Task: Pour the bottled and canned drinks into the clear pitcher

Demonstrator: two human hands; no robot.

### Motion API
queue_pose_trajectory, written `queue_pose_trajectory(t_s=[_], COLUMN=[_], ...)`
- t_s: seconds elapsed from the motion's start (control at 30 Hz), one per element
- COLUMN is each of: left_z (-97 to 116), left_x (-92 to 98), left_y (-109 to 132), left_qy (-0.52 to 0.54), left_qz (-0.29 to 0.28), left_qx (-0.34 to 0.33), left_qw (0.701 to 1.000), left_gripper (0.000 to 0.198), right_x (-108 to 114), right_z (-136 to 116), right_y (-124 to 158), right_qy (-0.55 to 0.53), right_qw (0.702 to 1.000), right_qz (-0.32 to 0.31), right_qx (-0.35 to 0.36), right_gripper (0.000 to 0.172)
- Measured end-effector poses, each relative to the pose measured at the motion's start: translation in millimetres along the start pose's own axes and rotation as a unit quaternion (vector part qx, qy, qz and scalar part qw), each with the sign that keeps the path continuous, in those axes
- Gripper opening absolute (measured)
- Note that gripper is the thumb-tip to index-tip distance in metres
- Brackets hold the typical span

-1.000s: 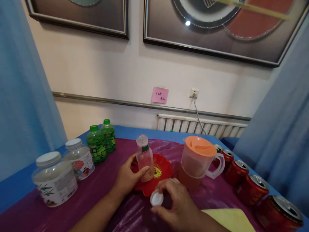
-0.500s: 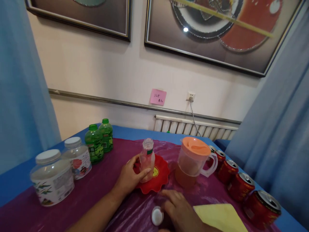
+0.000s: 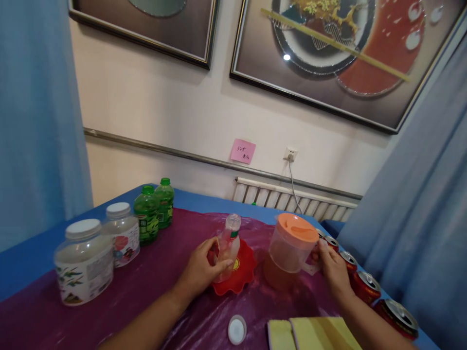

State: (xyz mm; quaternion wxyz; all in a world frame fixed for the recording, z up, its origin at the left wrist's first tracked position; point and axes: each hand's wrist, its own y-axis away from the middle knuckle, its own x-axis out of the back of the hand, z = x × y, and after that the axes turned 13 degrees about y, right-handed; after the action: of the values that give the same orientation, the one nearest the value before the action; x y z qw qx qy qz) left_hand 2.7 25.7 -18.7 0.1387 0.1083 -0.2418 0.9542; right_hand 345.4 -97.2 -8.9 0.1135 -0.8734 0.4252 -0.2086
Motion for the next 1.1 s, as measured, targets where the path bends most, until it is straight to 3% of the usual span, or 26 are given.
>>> queue_pose_trajectory(t_s=[0.07, 0.13, 0.23, 0.47, 0.77, 1.1], left_z=[0.4, 1.0, 1.1, -5.0, -2.3, 0.0], left_x=[-1.5, -2.3, -2.5, -3.0, -1.8, -0.4], left_y=[1.3, 2.0, 2.3, 4.0, 6.0, 7.7], left_qy=[0.002, 0.007, 0.014, 0.036, 0.019, 0.013], left_qz=[-0.004, -0.005, 0.003, 0.037, 0.030, 0.030], left_qx=[0.001, 0.001, 0.005, 0.028, 0.014, 0.003], left_qw=[1.000, 1.000, 1.000, 0.998, 0.999, 0.999], left_gripper=[0.042, 0.040, 0.041, 0.055, 0.034, 0.034], right_x=[-5.7, -11.7, -19.2, -18.2, -23.0, -37.4], right_z=[-5.2, -12.2, -24.3, -71.9, -152.6, -190.4], right_y=[-0.8, -4.2, -15.5, -50.3, -76.0, -84.4], right_qy=[-0.047, -0.086, -0.078, 0.025, 0.126, 0.187], right_qw=[0.998, 0.994, 0.994, 0.999, 0.978, 0.956], right_qz=[-0.024, -0.009, -0.005, -0.035, -0.121, -0.129], right_qx=[-0.040, -0.070, -0.073, -0.012, 0.112, 0.184], right_gripper=[0.053, 0.056, 0.059, 0.061, 0.061, 0.060])
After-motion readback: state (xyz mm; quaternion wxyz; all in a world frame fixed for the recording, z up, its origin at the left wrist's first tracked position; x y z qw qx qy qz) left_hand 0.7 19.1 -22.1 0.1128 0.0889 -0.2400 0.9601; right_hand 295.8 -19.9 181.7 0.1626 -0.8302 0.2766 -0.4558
